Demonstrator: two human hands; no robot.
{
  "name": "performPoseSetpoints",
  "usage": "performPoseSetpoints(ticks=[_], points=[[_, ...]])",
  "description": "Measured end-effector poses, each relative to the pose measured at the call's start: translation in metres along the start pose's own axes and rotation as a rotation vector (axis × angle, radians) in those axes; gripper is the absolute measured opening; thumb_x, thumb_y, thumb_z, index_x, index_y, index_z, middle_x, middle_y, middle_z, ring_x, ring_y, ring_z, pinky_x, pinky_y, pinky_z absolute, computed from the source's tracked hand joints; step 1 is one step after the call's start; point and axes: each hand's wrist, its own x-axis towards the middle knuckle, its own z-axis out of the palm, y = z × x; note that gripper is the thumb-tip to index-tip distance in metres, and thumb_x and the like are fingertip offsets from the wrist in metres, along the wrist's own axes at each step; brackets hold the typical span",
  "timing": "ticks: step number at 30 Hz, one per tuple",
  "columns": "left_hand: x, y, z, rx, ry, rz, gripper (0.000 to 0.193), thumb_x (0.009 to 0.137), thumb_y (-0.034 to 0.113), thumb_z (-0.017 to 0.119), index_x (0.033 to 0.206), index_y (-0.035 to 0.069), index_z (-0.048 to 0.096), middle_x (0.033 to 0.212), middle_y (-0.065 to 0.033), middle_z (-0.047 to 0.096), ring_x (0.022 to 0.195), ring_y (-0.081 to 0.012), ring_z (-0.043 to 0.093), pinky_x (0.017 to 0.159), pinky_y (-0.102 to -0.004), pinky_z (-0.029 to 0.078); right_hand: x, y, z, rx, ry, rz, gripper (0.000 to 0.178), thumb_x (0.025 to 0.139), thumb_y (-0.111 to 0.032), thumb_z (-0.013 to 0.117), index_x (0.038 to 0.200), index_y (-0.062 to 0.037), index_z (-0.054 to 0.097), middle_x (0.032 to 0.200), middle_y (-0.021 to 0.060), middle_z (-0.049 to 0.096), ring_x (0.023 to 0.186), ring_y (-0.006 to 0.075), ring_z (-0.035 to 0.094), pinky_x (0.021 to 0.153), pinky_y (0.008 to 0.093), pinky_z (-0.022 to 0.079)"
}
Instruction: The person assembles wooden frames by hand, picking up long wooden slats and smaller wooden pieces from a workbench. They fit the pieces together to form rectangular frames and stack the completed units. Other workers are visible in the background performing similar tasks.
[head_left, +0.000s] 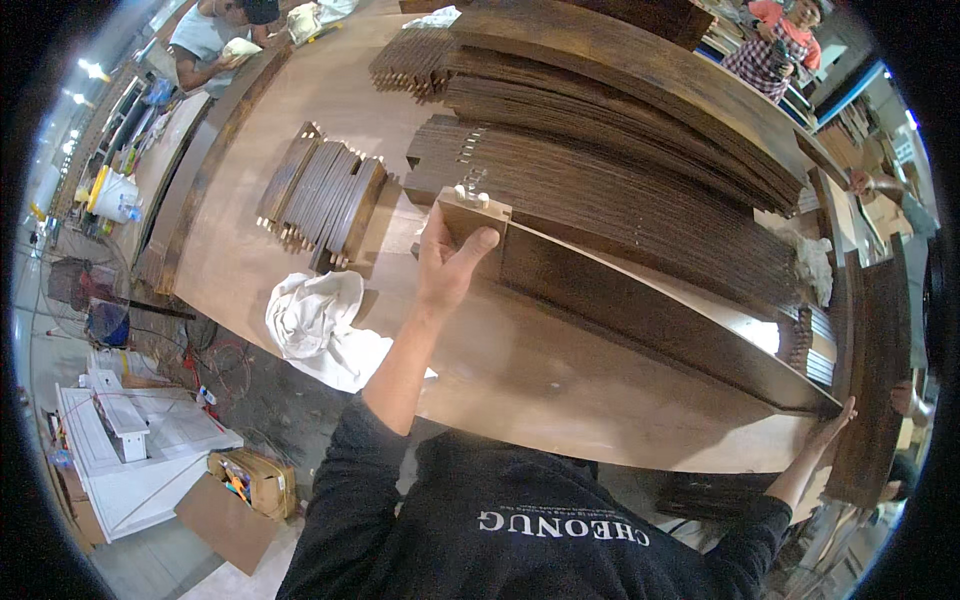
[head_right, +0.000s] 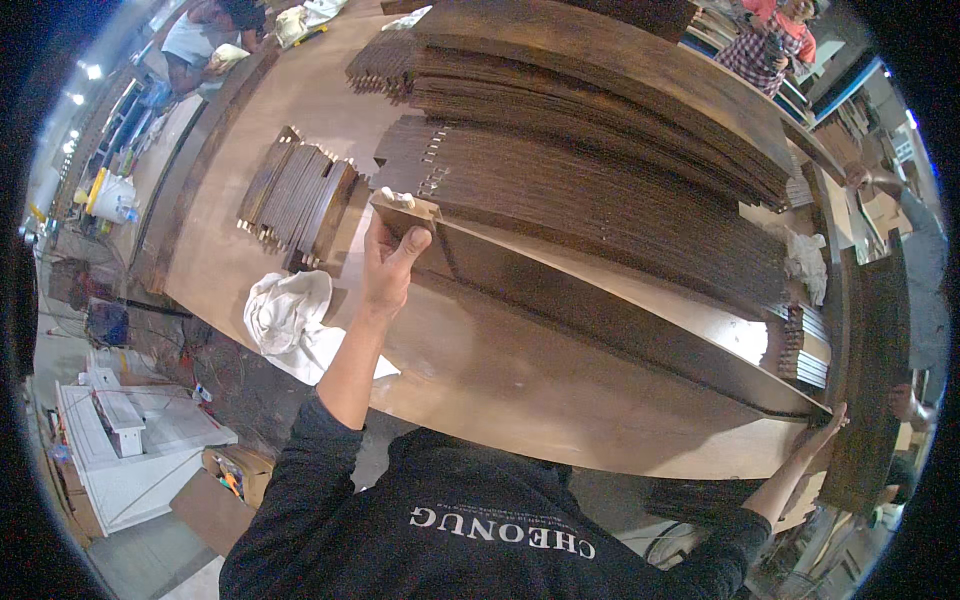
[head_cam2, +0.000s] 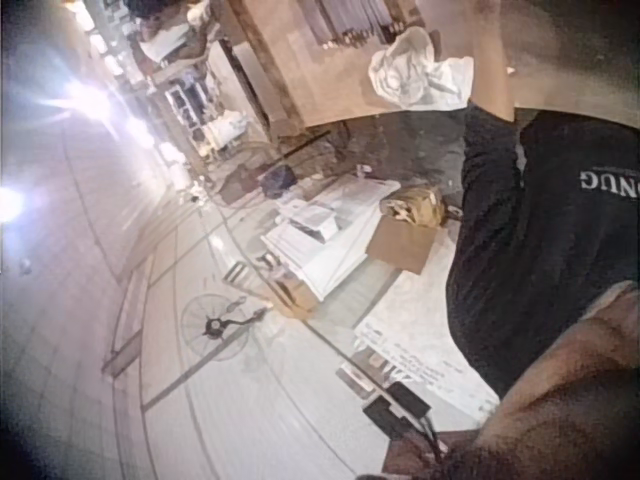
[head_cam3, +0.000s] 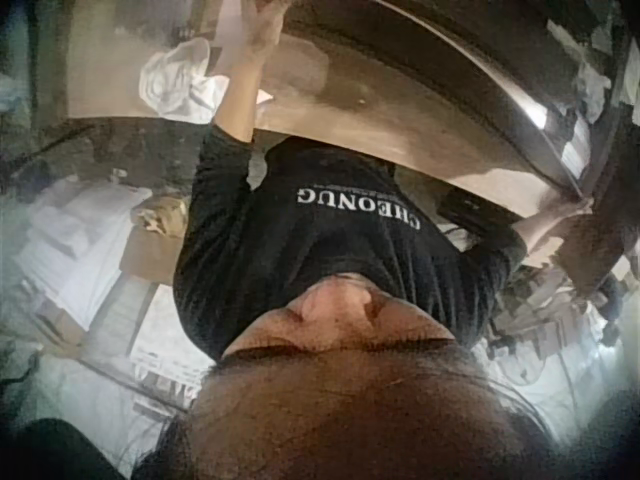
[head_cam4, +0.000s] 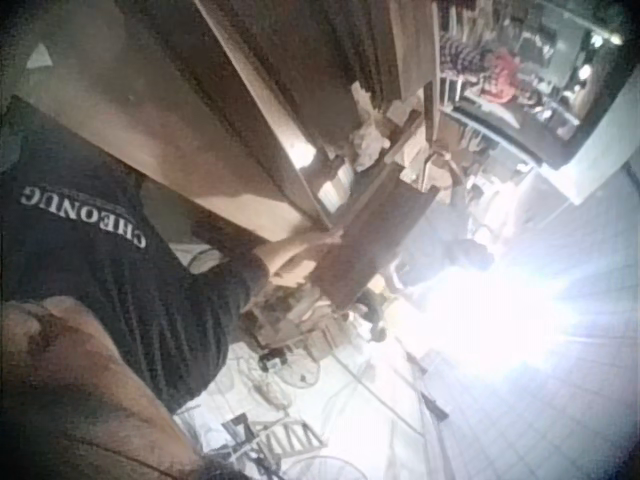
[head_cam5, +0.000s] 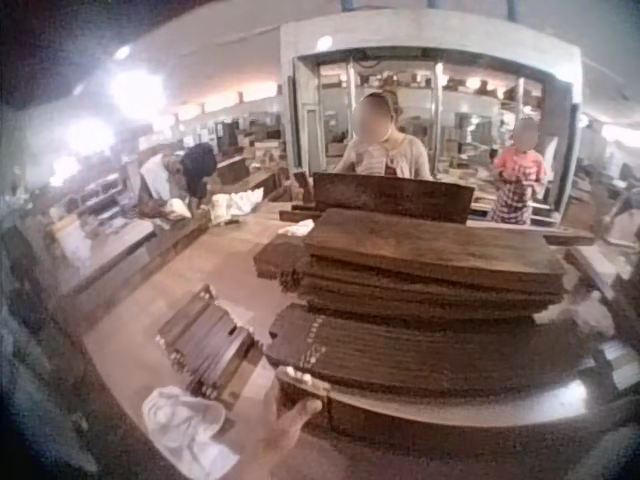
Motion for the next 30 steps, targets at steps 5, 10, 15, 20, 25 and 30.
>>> performPoseSetpoints(ticks=[5,10,15,20,25,30], points=[[0.004,0.017,-0.002,0.257,-0.094,0.094,0.039,0.072,0.014,0.078,0.100,0.006,0.052,0.093,-0.0018,0.061,0.088,-0.0108,0.056,0.081,-0.0266,0.046,0.035,0.039,-0.034,-0.004,-0.052,-0.124,0.081,0.083,-0.047,0.055,0.144,-0.0089,0.018,0.141,0.0115,0.025,0.120,0.0255,0.038,0.102,0.0397,0.030],[0.014,0.014,0.014,0.122,-0.022,0.072,0.040,0.066,0.008,0.081,0.092,0.008,0.051,0.081,0.0004,0.059,0.074,-0.0074,0.055,0.068,-0.0213,0.047,0.020,0.032,-0.027,0.136,0.083,-0.051,0.053,0.084,-0.042,0.055,0.127,-0.0125,0.044,0.113,0.0097,0.046,0.103,0.0213,0.047,0.089,0.0403,0.040],[0.019,0.017,0.005,0.151,-0.094,0.084,0.041,0.065,0.009,0.082,0.090,0.008,0.050,0.077,0.0011,0.059,0.072,-0.0064,0.055,0.066,-0.0213,0.047,-0.004,0.005,-0.001,0.124,0.118,-0.027,0.061,0.081,-0.043,0.059,0.131,-0.0123,0.041,0.124,0.0109,0.040,0.110,0.0234,0.043,0.094,0.0407,0.037],[0.019,0.012,0.001,0.132,-0.112,0.085,0.045,0.066,0.009,0.082,0.093,0.008,0.046,0.078,0.0004,0.058,0.072,-0.0073,0.056,0.065,-0.0213,0.047,0.009,0.021,-0.025,0.133,0.076,0.019,0.041,0.086,-0.043,0.052,0.116,-0.0159,0.051,0.102,0.0046,0.053,0.098,0.0178,0.049,0.088,0.0350,0.039],[0.018,0.010,-0.004,0.232,-0.153,0.119,0.048,0.066,0.002,0.080,0.096,0.009,0.043,0.082,-0.0004,0.054,0.074,-0.0079,0.055,0.065,-0.0223,0.049,0.003,0.013,-0.017,0.164,0.143,0.080,0.041,0.084,-0.042,0.056,0.116,-0.0164,0.050,0.101,0.0045,0.052,0.097,0.0179,0.049,0.088,0.0339,0.039],[0.021,0.009,-0.011,0.179,-0.214,0.103,0.047,0.066,-0.002,0.079,0.095,0.009,0.044,0.085,0.0001,0.048,0.075,-0.0080,0.052,0.064,-0.0218,0.047,0.002,0.007,-0.014,0.182,0.129,0.122,0.044,0.081,-0.045,0.058,0.112,-0.0146,0.051,0.101,0.0053,0.053,0.093,0.0178,0.050,0.087,0.0332,0.037]])
